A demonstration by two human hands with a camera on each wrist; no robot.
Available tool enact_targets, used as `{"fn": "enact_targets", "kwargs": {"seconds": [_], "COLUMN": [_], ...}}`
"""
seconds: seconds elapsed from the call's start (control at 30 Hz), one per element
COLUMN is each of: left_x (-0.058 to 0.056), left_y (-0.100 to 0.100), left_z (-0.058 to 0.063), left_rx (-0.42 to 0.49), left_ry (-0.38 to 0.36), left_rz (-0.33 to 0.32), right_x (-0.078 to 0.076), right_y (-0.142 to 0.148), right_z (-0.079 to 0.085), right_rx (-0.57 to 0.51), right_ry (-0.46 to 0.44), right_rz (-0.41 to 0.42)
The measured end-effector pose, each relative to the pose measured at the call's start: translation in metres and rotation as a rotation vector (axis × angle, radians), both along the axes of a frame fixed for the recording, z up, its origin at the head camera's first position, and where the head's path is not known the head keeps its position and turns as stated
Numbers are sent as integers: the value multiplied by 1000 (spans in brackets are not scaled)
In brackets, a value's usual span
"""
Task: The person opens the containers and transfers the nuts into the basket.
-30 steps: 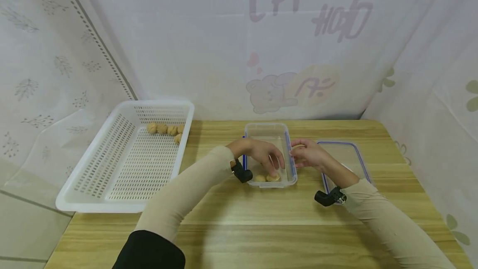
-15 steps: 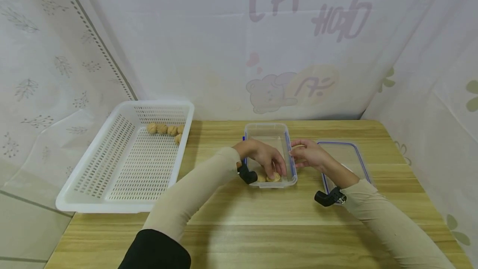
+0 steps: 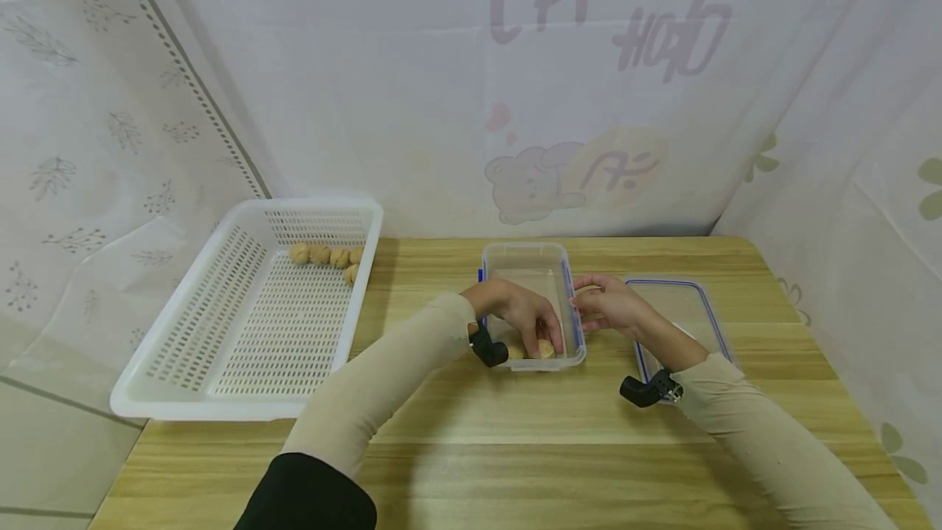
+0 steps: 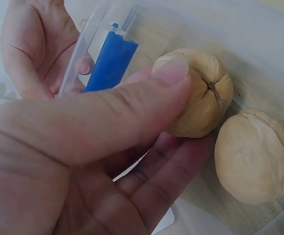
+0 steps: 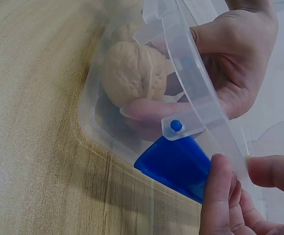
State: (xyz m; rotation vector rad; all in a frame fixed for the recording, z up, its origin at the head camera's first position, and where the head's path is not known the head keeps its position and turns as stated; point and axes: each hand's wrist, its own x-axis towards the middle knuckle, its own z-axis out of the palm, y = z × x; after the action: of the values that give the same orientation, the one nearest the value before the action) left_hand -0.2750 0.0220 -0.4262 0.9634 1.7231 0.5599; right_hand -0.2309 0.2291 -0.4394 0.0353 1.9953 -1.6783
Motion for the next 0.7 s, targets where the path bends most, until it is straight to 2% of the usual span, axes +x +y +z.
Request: {"fn": "enact_targets", "kwargs": {"seconds": [0.7], "left_x": [-5], "left_y": [-5], "left_z": [10], "left_rx": [64], "left_ry": [62], "left_rz": [74], "right_x": [0], "right_y": [0], "right_z": [0], "right_rx": [14], "right_ry": [-3], "right_rz": [-4]}}
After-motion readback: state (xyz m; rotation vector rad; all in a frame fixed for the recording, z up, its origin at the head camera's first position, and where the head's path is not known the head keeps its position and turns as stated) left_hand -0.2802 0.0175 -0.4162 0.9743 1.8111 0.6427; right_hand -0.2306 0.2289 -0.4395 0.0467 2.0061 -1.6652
